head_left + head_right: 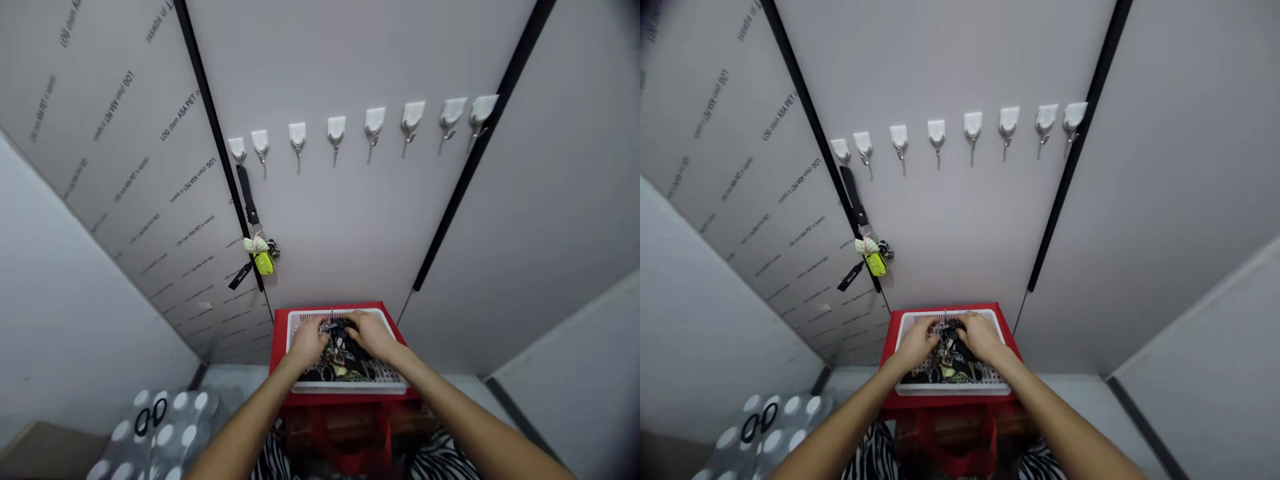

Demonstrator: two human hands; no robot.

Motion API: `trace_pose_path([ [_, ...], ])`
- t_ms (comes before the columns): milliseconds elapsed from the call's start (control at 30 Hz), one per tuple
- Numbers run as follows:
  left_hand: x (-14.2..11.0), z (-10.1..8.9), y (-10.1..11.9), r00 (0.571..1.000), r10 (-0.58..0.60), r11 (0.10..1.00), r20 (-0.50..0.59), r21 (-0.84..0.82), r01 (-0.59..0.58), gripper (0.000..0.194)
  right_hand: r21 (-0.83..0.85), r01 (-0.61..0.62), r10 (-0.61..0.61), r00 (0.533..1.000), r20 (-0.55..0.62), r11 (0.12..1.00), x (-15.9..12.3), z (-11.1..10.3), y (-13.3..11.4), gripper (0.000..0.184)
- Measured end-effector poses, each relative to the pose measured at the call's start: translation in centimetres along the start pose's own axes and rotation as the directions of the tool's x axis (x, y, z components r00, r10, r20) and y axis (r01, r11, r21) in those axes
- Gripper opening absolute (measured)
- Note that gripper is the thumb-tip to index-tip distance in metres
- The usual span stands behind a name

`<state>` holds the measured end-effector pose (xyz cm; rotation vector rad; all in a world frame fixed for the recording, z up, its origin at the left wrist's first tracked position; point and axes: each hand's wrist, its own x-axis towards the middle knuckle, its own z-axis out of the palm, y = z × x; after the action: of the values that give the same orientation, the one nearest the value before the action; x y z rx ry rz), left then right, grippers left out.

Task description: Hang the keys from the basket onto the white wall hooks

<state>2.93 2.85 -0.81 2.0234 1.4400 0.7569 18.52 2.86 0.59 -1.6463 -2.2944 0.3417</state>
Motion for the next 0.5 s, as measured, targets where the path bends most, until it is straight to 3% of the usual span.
trace_pose_path([
  [233,0.2,0.8,-0.3,0.994,-0.087,0.961,0.067,-0.256,0.101,0.033,0.106,-0.014,0.02,0.998,-0.058,0.994,-0.8,0.4,-1.0,0.03],
  [333,0.2,0.5,-0.2,0.992,-0.118,0.962,0.044,-0.243,0.125,0.032,0.097,-0.018,0.022,0.999,-0.035,0.995,-1.7,0.2,-1.1,0.028],
  [500,0.9,0.6,0.6,0.965,-0.23,0.959,0.126,-0.14,0.247,0.027,0.095,-0.029,0.033,0.999,-0.035,0.995,-2.7,0.2,0.5,0.033],
])
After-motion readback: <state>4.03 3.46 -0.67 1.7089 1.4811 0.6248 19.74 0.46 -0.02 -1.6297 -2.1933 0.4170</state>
